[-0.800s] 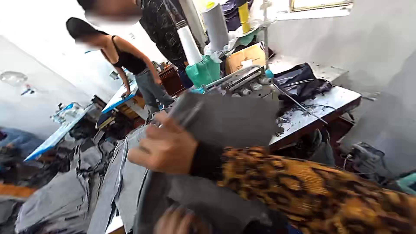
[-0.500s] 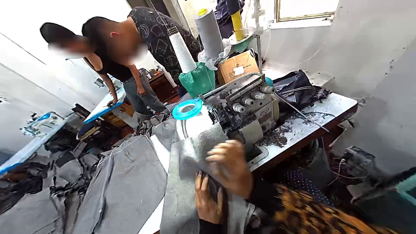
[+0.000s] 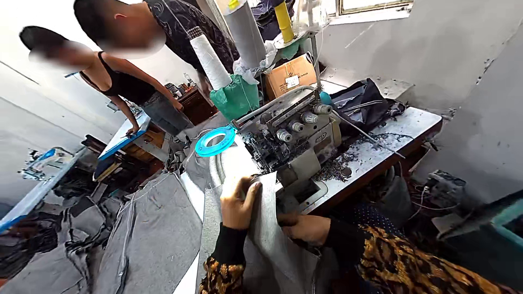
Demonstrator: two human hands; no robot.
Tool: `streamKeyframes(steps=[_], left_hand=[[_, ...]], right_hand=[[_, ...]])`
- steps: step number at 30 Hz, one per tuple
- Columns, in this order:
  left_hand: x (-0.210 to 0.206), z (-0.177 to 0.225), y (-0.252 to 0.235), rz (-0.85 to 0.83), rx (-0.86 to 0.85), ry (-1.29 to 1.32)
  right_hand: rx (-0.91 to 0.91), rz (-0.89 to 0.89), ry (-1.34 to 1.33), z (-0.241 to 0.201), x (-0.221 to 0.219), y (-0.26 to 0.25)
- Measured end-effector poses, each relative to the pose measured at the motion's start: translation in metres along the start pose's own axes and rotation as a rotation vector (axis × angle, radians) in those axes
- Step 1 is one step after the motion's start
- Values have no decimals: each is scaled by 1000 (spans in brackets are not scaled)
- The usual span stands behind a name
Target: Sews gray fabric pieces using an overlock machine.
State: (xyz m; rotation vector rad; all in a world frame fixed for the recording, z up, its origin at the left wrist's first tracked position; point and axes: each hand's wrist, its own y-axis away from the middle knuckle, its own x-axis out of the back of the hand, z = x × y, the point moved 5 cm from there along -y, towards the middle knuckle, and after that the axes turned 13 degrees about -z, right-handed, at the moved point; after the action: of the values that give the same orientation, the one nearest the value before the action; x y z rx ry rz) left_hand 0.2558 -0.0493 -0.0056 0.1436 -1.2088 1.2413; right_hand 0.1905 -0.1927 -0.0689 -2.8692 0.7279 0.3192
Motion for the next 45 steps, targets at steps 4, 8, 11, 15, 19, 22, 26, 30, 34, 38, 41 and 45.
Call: streamKeyframes(steps=[4,8,11,15,19,22,26,30,34,38,41,45], left_hand=[[20,17,13,176,-107,290],[58,46,30,236,-140,190],[71,61,43,135,-127,142],[41,40,50,-65,6,9],[44,26,56,-47,55,-26],[62,28,64,-75,48,32],[100,34,90,33,51,172],[163,64,125,201,63,49],[201,105,135,295,77,-109],[205,121,108,354,-37,-162],[184,96,71,337,-61,-161],[80,26,22,67,125,-30]], right_hand=[[140,49,-80,-11,3,-11],[152,279,-28,-20,8,-11],[179,449,-8,-11,15,-7],[202,505,40,-12,2,-9],[158,461,288,-26,-19,-14],[141,426,397,-34,-34,-20],[295,435,381,-32,-63,-38],[502,83,524,-5,-105,-44],[325,-320,668,46,-127,-41],[638,77,987,13,-100,-10],[724,329,1133,-8,-84,29],[519,528,1126,34,-65,56]])
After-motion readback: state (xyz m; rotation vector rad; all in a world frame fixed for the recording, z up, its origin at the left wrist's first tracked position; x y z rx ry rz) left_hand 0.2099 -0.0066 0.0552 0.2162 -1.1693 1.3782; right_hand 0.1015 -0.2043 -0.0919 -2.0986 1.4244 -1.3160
